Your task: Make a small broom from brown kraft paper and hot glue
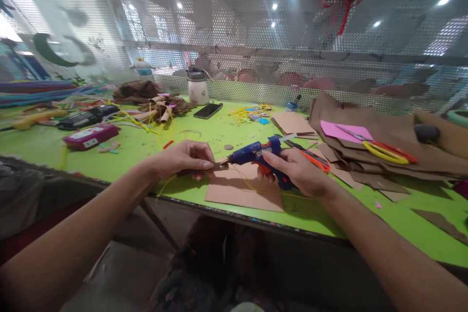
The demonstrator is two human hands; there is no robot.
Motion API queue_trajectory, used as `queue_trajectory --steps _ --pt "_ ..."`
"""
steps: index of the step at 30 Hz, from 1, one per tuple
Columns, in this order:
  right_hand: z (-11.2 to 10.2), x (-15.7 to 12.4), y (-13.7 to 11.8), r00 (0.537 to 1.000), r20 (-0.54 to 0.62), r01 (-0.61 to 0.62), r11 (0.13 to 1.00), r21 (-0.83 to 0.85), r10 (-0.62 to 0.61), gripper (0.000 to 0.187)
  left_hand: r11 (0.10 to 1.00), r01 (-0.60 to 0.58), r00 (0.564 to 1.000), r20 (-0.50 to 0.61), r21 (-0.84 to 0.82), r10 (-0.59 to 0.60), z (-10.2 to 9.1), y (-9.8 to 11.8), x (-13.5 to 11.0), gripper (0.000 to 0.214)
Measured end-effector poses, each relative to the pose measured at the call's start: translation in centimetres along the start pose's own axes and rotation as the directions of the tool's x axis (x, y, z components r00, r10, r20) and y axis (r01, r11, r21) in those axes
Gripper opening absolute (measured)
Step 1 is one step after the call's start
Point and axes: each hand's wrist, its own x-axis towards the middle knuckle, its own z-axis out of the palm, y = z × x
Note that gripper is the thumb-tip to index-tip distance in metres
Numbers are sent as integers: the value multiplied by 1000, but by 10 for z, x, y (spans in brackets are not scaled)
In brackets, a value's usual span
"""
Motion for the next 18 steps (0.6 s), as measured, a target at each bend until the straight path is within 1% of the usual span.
queue_trajectory --steps 2,5,7,10,15,18 --pt "-2 0 1 1000 -4 13 1000 -11 -13 45 1000 -7 1000 3 -12 7 0 0 0 25" --pt "-3 -1 3 1000 -9 24 1000 16 -24 45 1000 -9 1000 1 -15 9 -1 -1 0 26" --pt "-3 -2 3 1000 12 11 999 37 -11 45 1000 8 1000 -6 -7 -8 -1 -1 0 26" --pt "-1 -1 2 999 51 -12 1000 23 11 44 1000 19 1000 -9 3 -19 0 -1 0 27" --pt "-2 0 1 1000 9 26 999 -47 -26 45 1000 23 1000 -6 -8 -23 1 0 0 26" --pt "-2 0 2 999 6 42 997 -63 -42 46 999 33 999 -19 -9 -34 1 1 0 25"
